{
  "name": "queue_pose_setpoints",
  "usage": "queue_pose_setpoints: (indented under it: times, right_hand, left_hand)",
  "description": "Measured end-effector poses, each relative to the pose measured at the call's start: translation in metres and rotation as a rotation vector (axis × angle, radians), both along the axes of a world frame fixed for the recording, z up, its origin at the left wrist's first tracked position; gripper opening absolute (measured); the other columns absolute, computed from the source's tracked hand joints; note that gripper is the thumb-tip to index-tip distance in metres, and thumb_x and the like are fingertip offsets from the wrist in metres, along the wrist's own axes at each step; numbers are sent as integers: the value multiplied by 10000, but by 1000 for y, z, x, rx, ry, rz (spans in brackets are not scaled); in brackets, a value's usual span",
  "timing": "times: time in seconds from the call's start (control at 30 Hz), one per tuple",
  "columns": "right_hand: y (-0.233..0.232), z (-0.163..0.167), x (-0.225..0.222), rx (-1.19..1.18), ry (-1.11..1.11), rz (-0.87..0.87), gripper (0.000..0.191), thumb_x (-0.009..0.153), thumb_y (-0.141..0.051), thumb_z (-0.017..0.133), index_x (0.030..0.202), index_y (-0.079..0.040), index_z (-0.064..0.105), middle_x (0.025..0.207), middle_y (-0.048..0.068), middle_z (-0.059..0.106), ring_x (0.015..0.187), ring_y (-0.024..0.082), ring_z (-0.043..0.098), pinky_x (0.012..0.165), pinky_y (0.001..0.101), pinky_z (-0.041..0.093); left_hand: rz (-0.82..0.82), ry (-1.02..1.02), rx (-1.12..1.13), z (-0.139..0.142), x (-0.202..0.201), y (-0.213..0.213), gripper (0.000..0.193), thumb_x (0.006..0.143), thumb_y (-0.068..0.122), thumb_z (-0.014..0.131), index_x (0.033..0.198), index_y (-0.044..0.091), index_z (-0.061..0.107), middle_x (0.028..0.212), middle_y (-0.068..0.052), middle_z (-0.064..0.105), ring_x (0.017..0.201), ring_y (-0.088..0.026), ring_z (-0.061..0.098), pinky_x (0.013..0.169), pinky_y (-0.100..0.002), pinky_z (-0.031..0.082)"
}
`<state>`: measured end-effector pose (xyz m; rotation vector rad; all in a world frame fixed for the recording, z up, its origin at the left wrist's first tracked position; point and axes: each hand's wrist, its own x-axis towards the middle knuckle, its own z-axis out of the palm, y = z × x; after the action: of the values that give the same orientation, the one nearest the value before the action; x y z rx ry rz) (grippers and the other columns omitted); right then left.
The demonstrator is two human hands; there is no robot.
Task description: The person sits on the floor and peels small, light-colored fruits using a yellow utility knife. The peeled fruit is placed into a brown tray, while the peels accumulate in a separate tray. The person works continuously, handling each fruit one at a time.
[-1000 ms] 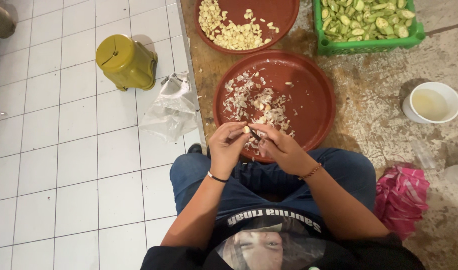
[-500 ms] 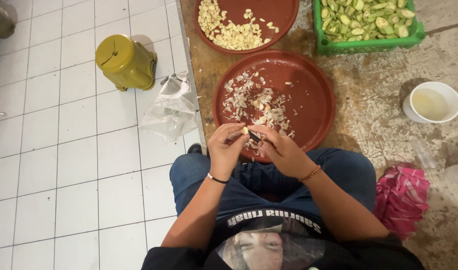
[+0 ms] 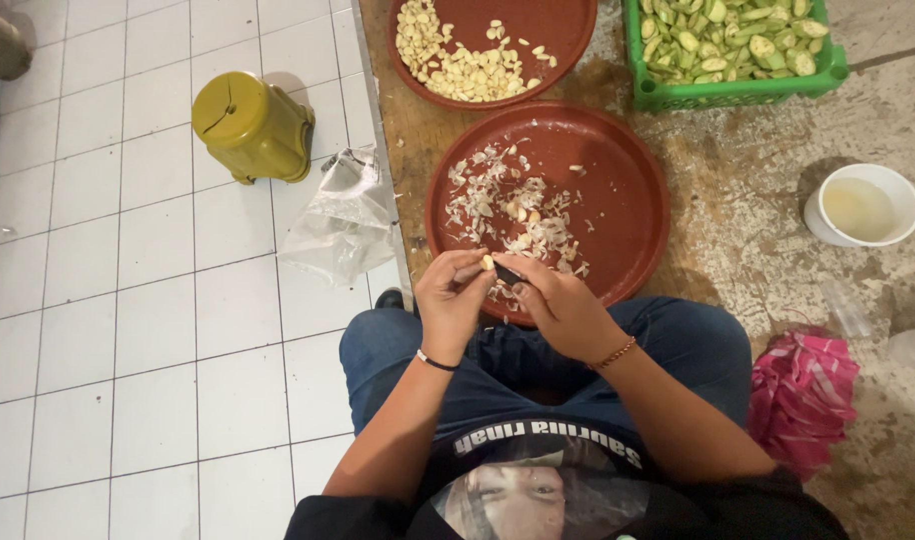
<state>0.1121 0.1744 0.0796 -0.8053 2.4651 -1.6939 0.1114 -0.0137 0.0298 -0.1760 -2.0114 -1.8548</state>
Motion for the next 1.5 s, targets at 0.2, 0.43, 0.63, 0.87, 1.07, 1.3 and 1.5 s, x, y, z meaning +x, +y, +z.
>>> queue_pose_setpoints:
  times: [0.2,0.43,0.63,0.87,1.07,1.3,1.5]
  right_hand:
    - [-1,-3,0,7,-42,-24,452,993,-50,537,1441,-107,546,864,155,677,699,221,658,672,344,536]
    - [-1,-24,-5,-122,-185,-8,434,1017,-55,470,1444,-87,543,758,30,613,695,109,600,667,281,524]
    - [1,-42,-11,-347,-221,42,418,1082,-72,449,1498,-80,492,838,-7,547,748,75,505,702,249,476]
    - [16,-48,-23,-302,-316,3,450,1074,-85,441,1524,-76,469,745,0,519,668,65,473,636,240,428]
    - [18,-45,-16,-378,-365,243,518,1046,-44,469,1554,-56,371,819,0,505,721,65,460,659,241,432]
    - [17,-41,-18,-314,-355,237,502,1039,-46,452,1538,-56,396,778,-5,498,669,69,445,618,246,430]
    - [16,-42,-17,-290,-314,227,498,1041,-44,448,1536,-49,405,748,-16,487,678,68,455,635,248,435]
  left_hand:
    - [-38,-52,150,-11,-1,2,205,879,-135,732,1061,-53,688,1130,-100,690,999,-137,714,859,-240,599]
    - [-64,-83,224,-19,-3,3,240,894,-149,719,1111,-54,675,1123,-97,694,1010,-147,716,853,-250,608]
    - [-102,-62,336,-24,-6,3,261,924,-167,685,1157,-60,639,1198,-122,699,1073,-181,725,890,-273,607]
    - [-229,-205,388,-24,-7,-2,296,959,-127,624,1247,-60,639,1262,-146,703,1139,-179,692,948,-296,597]
    - [-226,-189,345,-34,-16,0,284,947,-138,637,1219,-54,649,1281,-139,699,1159,-181,687,968,-300,589]
    - [-165,-140,201,-31,-13,3,301,908,-131,690,1193,-37,674,1275,-115,696,1137,-157,673,950,-263,574]
    - [-94,-49,-33,-11,-9,1,296,867,-122,741,1149,-35,723,1248,-125,709,1184,-188,679,984,-284,566]
